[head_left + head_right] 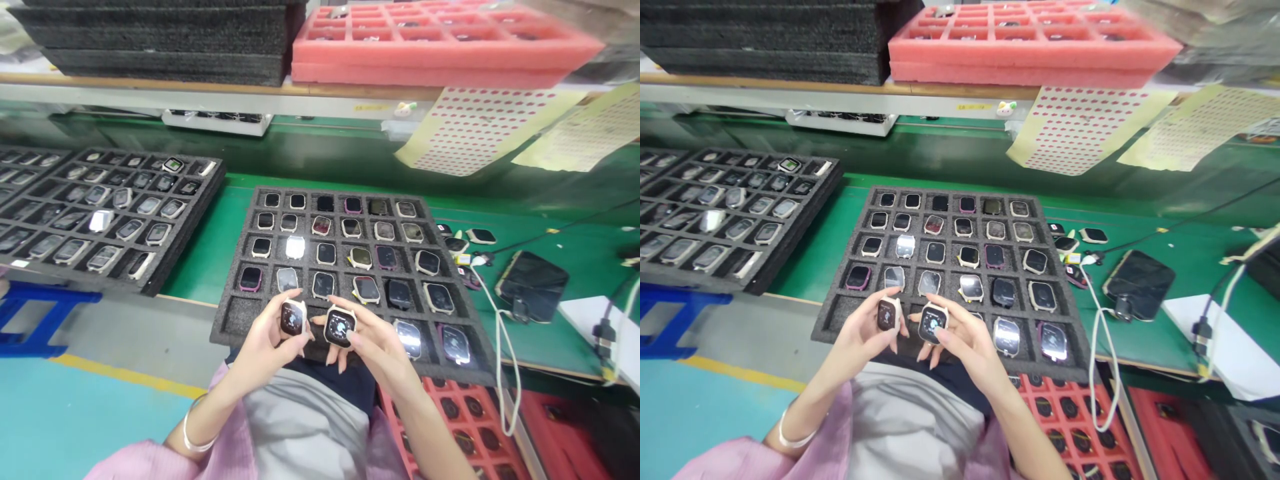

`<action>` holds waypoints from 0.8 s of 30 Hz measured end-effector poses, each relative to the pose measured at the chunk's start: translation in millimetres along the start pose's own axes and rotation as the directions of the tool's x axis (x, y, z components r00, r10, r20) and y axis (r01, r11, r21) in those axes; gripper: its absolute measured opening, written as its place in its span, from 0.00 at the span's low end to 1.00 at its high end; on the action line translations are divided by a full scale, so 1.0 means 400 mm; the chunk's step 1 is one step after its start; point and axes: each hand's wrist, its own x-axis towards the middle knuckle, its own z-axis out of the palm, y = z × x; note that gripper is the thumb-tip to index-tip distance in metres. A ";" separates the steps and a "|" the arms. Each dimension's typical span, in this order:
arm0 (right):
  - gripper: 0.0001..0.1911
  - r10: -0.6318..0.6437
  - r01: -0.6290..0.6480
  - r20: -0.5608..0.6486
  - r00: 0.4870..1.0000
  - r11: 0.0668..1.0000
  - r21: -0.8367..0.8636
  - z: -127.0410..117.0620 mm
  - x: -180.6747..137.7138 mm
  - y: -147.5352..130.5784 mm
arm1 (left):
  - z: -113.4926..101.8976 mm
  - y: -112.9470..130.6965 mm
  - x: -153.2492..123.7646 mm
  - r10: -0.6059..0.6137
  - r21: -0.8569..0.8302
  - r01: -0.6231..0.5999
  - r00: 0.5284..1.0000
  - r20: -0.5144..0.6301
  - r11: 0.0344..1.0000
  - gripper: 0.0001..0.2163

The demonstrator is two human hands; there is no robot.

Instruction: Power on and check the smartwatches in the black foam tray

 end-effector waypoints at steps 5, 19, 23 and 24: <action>0.24 0.009 -0.011 -0.053 0.999 0.999 -0.032 0.002 0.000 0.014 | -0.006 0.005 -0.003 -0.072 -0.169 0.079 0.996 0.046 0.982 0.20; 0.25 0.008 -0.010 -0.163 0.987 1.000 -0.012 0.018 -0.010 0.031 | -0.005 0.001 -0.014 -0.115 -0.108 0.125 0.989 0.096 0.986 0.18; 0.25 0.001 -0.006 -0.167 0.986 1.000 -0.029 0.018 -0.009 0.034 | -0.006 0.000 -0.015 -0.100 -0.099 0.111 0.989 0.108 0.989 0.16; 0.25 -0.005 -0.001 -0.165 0.986 0.999 -0.035 0.018 -0.009 0.036 | -0.006 -0.002 -0.015 -0.098 -0.096 0.108 0.989 0.109 0.989 0.15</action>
